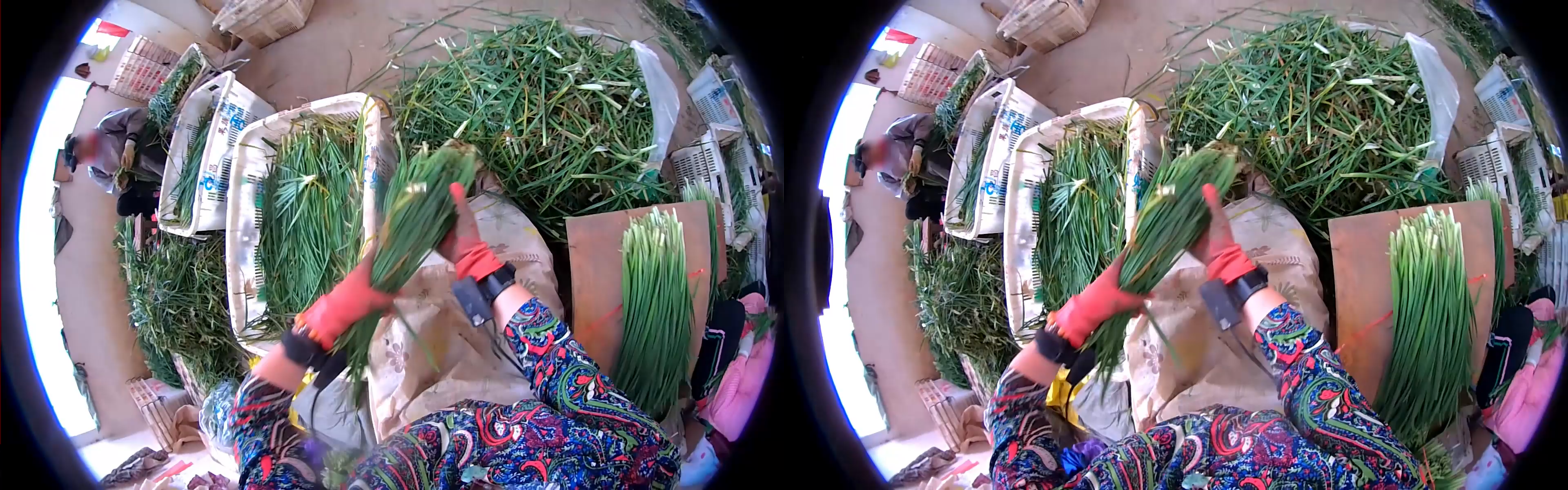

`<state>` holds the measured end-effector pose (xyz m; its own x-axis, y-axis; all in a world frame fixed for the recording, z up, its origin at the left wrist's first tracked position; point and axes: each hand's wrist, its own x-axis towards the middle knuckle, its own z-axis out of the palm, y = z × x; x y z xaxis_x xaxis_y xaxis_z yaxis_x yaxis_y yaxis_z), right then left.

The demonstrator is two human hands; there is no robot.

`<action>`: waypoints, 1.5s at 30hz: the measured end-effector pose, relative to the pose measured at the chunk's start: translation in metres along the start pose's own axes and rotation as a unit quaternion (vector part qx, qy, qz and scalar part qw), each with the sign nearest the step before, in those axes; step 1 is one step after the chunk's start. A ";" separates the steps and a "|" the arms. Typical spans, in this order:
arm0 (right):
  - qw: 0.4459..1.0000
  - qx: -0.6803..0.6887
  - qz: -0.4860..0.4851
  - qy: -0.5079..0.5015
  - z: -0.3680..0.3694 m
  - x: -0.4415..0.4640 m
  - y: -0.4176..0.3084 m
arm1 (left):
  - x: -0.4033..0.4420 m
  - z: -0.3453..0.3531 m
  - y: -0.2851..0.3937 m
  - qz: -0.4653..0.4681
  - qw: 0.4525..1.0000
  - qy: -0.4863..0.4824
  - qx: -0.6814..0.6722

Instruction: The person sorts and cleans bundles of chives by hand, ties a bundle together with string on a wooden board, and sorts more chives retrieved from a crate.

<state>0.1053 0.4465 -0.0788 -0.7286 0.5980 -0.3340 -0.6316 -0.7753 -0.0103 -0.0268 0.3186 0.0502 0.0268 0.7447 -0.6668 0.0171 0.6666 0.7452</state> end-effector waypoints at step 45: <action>0.645 -0.721 -0.092 0.238 0.065 -0.066 -0.182 | -0.182 0.001 -0.217 0.126 0.838 0.287 0.446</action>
<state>0.2506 0.5611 0.0063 -0.2955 0.8427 -0.4501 0.4566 -0.2893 -0.8413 -0.0339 0.0382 0.0102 -0.3394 0.9212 -0.1901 0.8306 0.3884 0.3990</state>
